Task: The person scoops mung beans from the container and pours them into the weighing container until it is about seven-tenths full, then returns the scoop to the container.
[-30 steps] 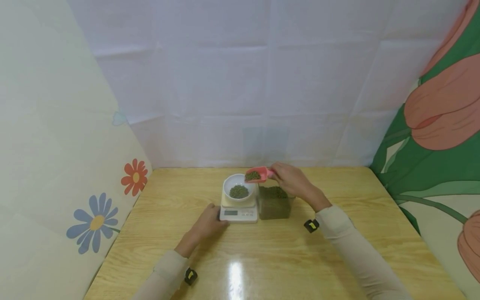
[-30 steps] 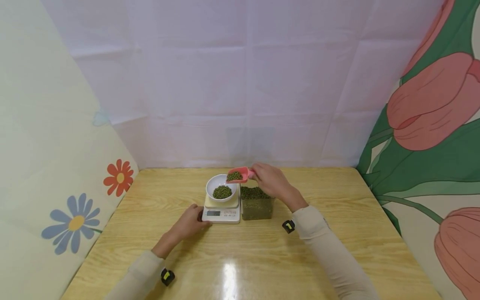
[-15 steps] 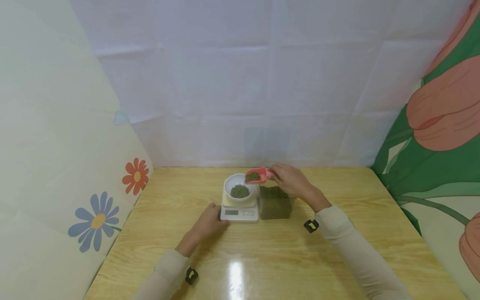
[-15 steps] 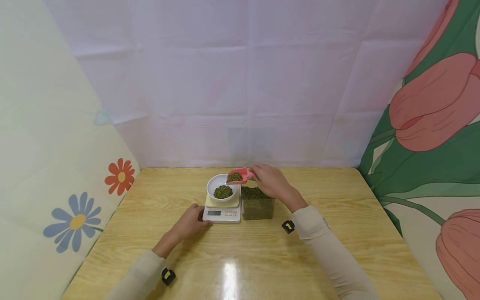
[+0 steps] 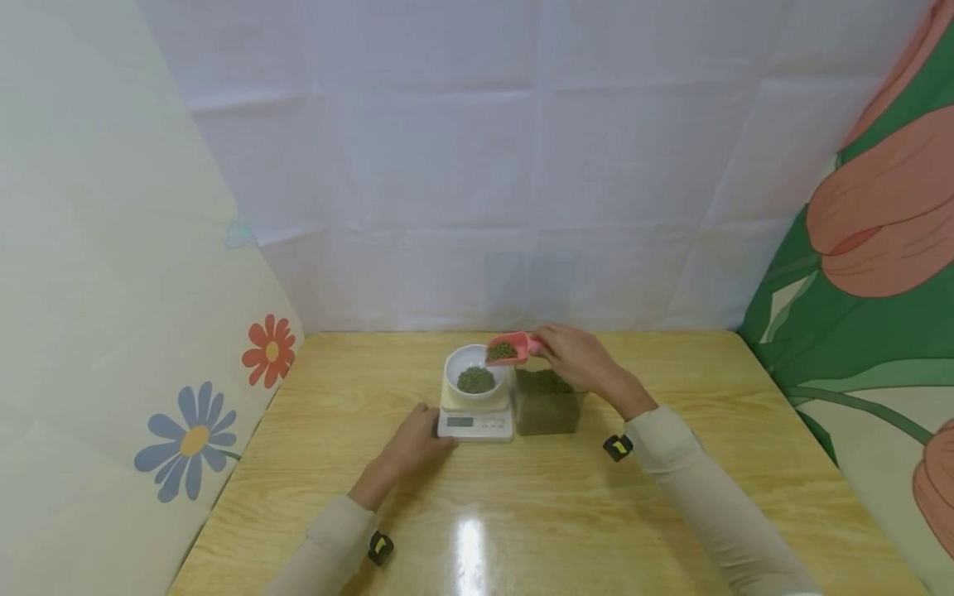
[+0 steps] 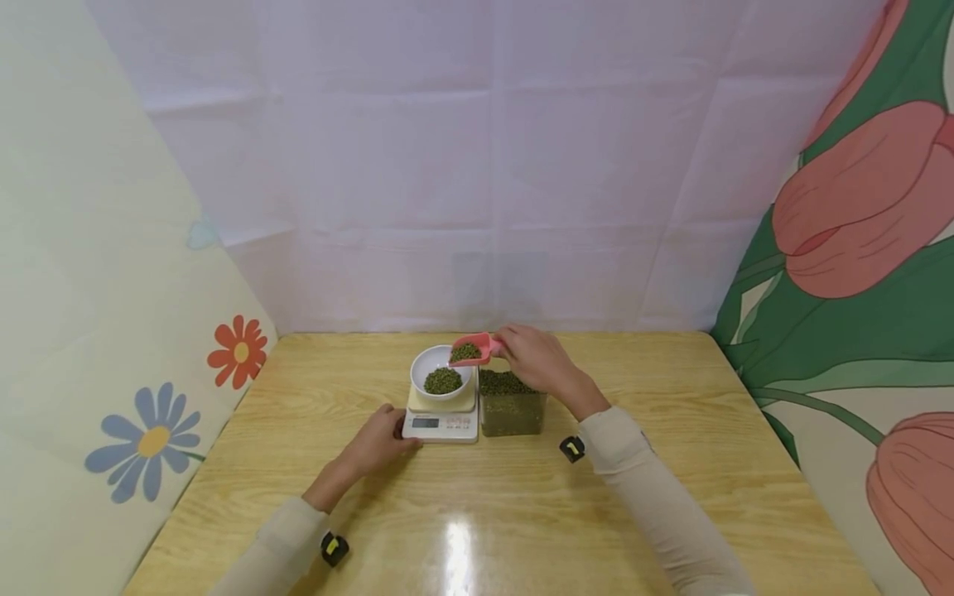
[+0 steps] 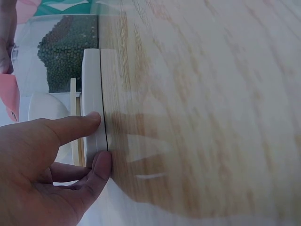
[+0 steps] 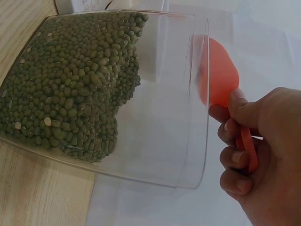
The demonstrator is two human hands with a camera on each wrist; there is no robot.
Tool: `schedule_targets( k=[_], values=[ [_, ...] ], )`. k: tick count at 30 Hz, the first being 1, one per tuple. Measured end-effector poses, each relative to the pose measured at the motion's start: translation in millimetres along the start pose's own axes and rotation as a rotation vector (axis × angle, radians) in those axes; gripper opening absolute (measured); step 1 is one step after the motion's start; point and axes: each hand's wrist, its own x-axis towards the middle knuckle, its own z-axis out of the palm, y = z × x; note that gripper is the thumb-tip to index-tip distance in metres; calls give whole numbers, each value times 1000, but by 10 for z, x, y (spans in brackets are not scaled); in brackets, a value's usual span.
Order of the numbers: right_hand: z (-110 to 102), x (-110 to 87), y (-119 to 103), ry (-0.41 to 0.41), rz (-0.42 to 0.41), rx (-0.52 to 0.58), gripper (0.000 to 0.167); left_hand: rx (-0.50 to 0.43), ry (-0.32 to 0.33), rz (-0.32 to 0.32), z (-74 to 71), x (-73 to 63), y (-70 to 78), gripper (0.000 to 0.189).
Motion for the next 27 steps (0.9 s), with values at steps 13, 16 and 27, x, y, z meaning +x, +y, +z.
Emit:
schedule_targets(
  k=[13,16,27],
  values=[
    [-19,5,0,-6,2,-29,30,-15,-4,-4,-9,-17,25,43],
    [-21,5,2,-2,-5,-33,30,-17,-6,-7,-9,-17,22,44],
    [-43,15,-24,-1,-12,-31,29,-9,-3,1,-14,-17,22,42]
  ],
)
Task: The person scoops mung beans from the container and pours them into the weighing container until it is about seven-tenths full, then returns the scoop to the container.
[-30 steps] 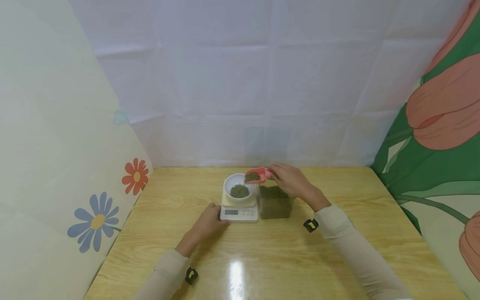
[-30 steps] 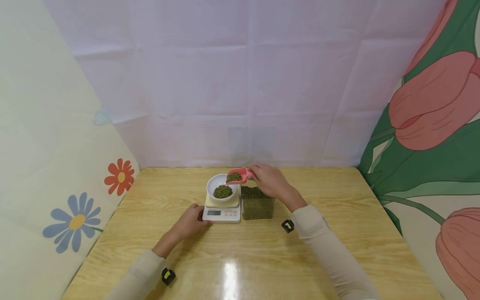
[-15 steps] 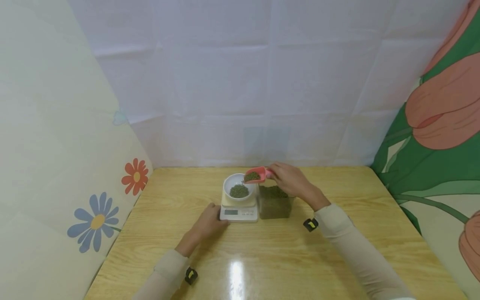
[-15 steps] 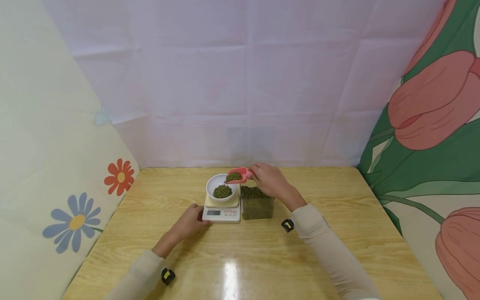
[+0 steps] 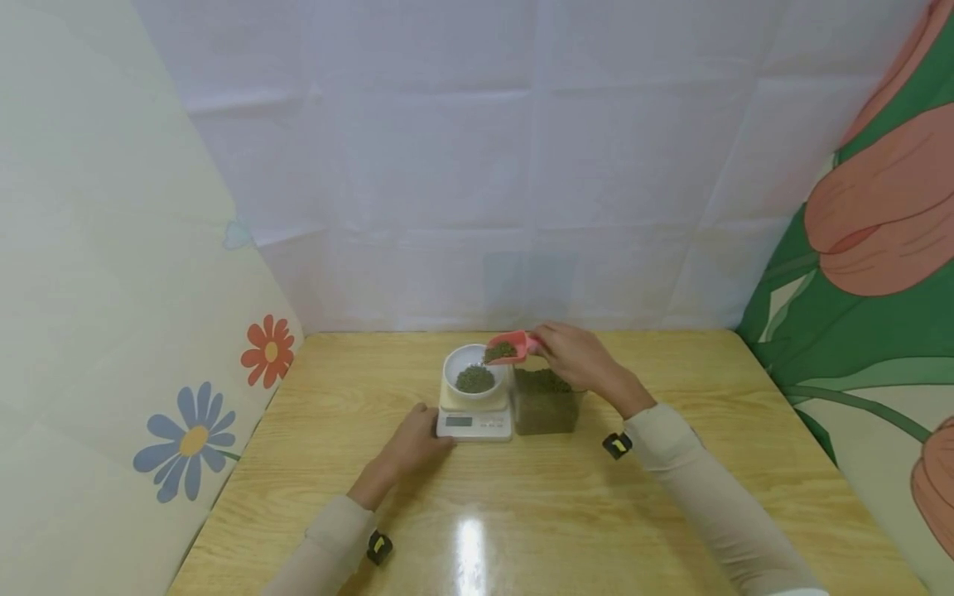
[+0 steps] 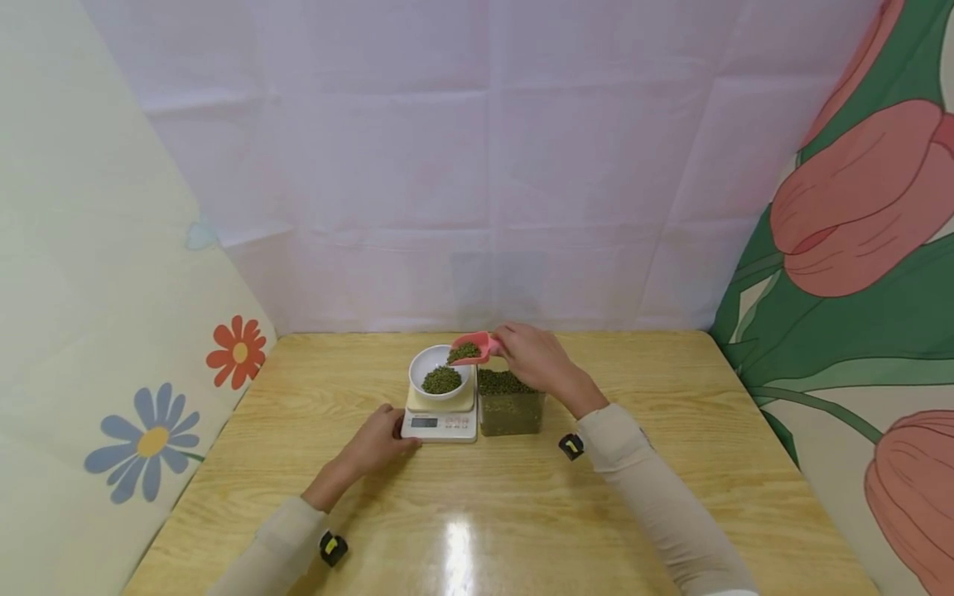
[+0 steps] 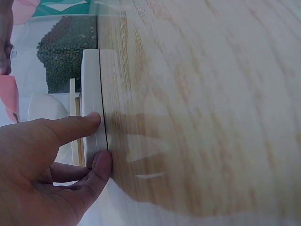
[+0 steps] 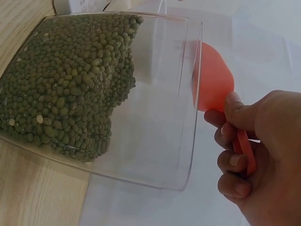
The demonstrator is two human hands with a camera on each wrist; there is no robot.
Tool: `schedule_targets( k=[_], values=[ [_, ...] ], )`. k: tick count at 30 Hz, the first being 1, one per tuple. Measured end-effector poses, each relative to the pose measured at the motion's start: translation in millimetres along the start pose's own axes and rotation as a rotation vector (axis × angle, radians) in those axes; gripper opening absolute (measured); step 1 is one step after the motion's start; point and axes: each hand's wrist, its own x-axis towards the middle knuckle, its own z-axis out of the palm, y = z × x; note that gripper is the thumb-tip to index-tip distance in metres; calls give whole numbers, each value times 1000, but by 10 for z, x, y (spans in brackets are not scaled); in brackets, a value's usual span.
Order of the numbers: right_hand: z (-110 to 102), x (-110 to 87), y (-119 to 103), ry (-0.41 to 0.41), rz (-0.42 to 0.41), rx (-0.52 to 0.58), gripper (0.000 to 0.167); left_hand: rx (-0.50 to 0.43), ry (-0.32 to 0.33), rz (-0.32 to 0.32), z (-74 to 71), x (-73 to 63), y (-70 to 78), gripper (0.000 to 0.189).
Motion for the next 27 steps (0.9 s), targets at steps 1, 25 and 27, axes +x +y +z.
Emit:
schedule_targets(
  k=[1,25,27],
  values=[
    [0,1,-4,-1,1,1,28,1,0,1,-2,0,1,42],
    [-10,11,-46,2,-5,-9,26,13,-5,-3,4,6,-12,39],
    [-11,12,-47,4,-5,-11,26,17,-4,-2,5,6,-13,39]
  ],
)
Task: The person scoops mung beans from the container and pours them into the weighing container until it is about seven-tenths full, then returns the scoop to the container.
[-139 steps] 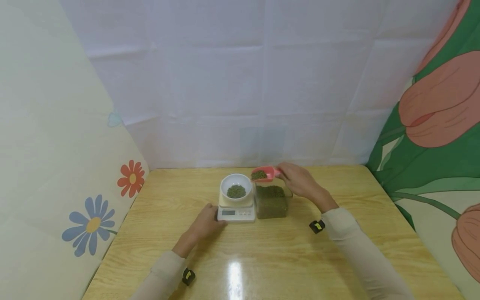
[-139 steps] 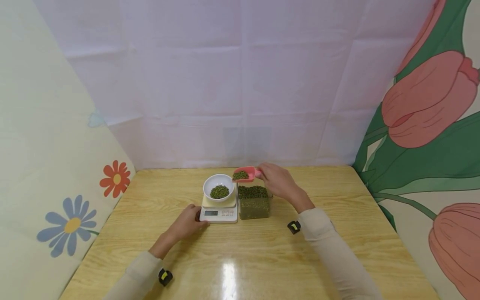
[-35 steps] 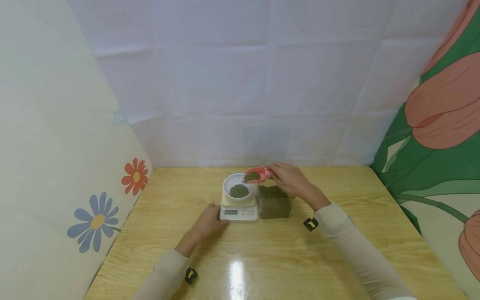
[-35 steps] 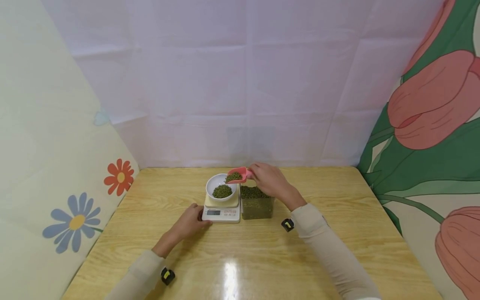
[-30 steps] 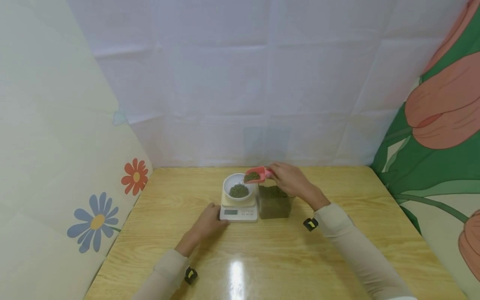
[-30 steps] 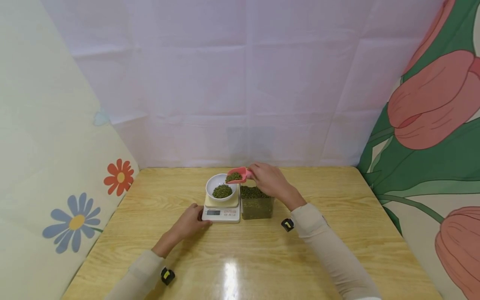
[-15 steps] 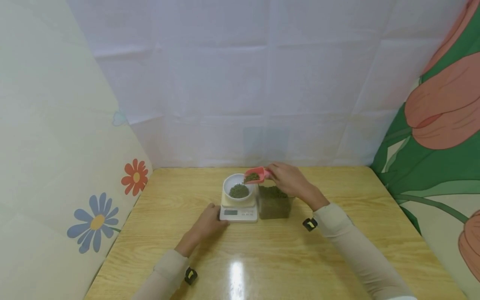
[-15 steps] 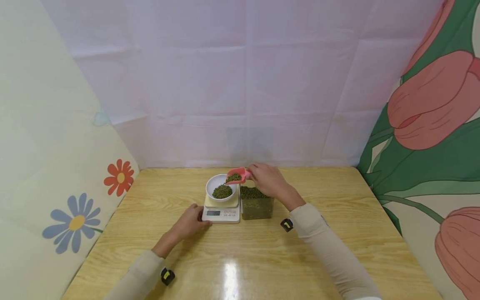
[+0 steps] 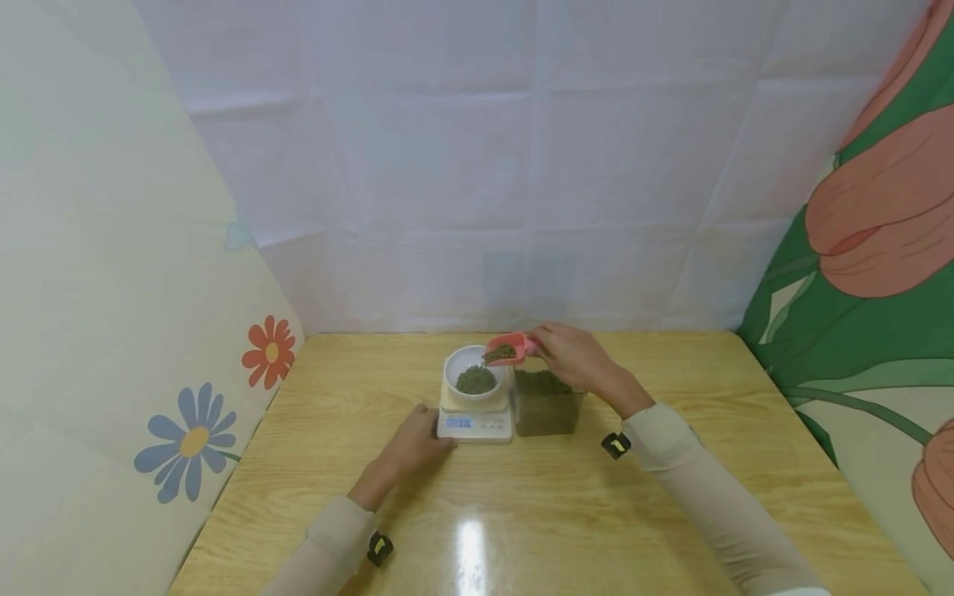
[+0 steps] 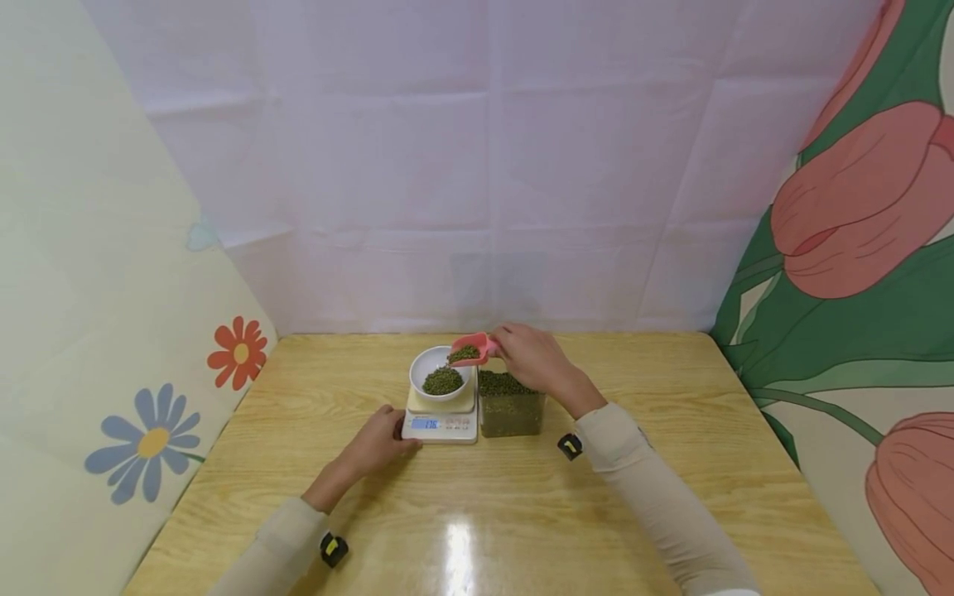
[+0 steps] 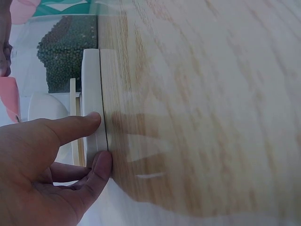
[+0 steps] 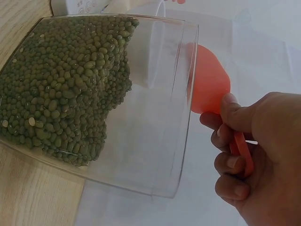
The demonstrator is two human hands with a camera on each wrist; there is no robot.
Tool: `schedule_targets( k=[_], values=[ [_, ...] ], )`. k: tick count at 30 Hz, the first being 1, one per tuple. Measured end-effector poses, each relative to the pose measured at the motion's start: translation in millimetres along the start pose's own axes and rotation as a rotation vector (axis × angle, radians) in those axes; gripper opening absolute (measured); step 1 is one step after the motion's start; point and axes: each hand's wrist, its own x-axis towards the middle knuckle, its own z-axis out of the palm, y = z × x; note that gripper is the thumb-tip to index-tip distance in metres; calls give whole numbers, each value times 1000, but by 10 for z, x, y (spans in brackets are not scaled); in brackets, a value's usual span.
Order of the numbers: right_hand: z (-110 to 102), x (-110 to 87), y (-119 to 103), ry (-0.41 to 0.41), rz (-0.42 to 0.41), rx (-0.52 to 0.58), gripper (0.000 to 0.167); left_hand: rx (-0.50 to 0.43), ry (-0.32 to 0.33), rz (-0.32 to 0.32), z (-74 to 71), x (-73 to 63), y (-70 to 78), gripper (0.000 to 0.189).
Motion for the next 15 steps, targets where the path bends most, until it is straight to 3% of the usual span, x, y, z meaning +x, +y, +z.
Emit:
schedule_targets(
  k=[15],
  values=[
    [-21,19,-27,-20,-10,-13,27,-18,4,-1,7,-5,-7,38]
  ],
)
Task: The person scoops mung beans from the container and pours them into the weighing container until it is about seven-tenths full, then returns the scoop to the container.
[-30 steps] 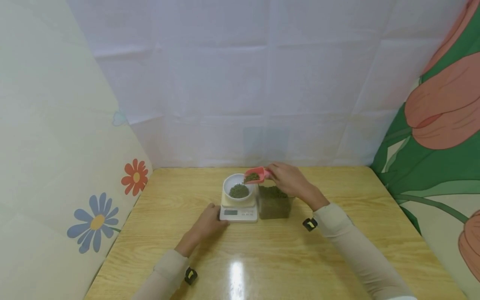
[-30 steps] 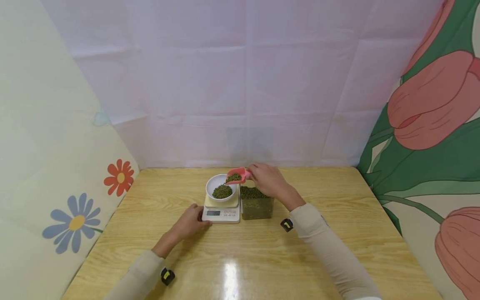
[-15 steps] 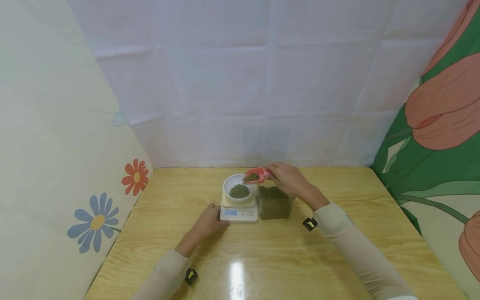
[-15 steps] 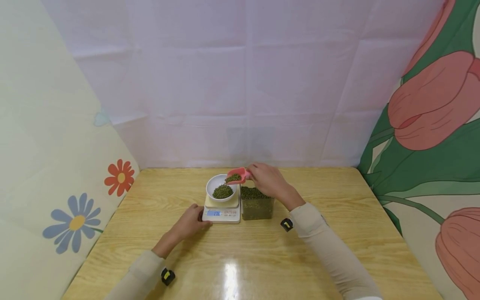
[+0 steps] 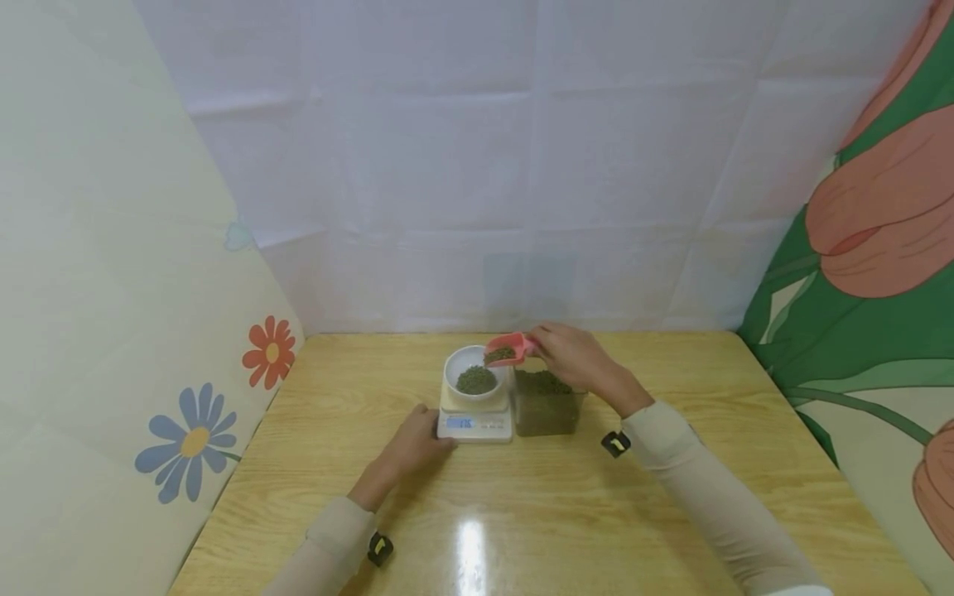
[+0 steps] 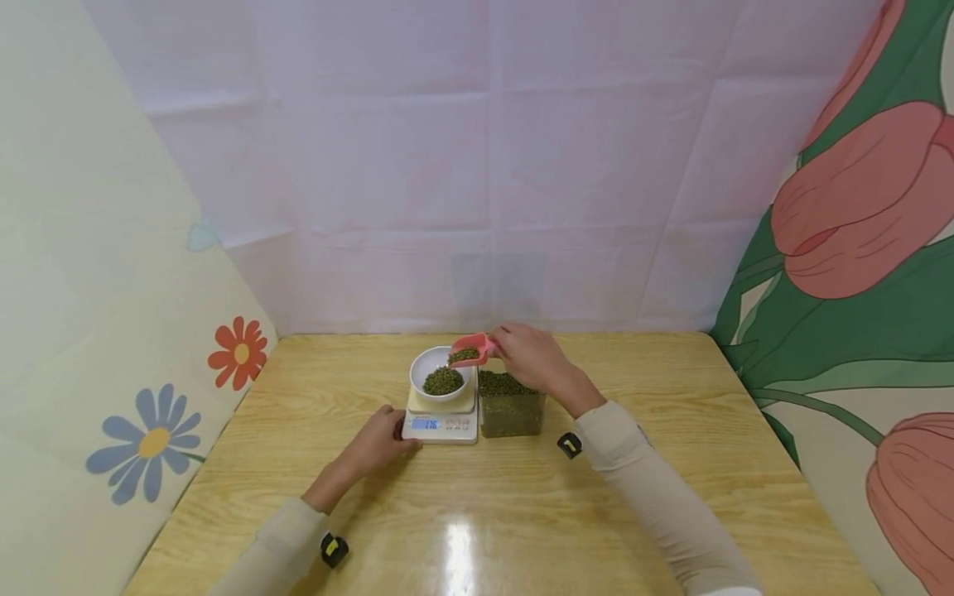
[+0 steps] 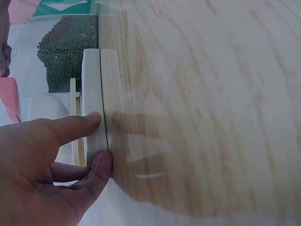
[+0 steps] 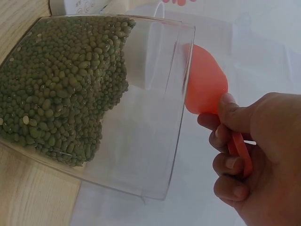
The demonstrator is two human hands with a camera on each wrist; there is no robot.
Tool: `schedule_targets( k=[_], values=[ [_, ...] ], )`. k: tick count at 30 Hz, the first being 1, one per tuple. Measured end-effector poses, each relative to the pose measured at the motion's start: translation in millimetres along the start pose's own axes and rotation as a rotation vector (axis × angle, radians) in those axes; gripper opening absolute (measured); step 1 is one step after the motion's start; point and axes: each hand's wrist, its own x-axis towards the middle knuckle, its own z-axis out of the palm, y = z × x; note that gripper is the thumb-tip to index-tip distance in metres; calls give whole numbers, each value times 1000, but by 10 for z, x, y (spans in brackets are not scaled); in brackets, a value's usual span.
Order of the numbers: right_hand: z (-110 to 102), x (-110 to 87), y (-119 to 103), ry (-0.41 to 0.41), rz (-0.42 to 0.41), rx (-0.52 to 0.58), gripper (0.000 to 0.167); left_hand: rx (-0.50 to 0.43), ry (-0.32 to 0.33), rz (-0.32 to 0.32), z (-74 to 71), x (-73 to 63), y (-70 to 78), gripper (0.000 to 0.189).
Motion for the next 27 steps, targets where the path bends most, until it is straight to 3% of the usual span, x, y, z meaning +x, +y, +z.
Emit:
schedule_targets(
  k=[27],
  values=[
    [-60,29,-67,-15,-25,-40,28,-22,-13,-13,-26,-9,18,39]
  ],
)
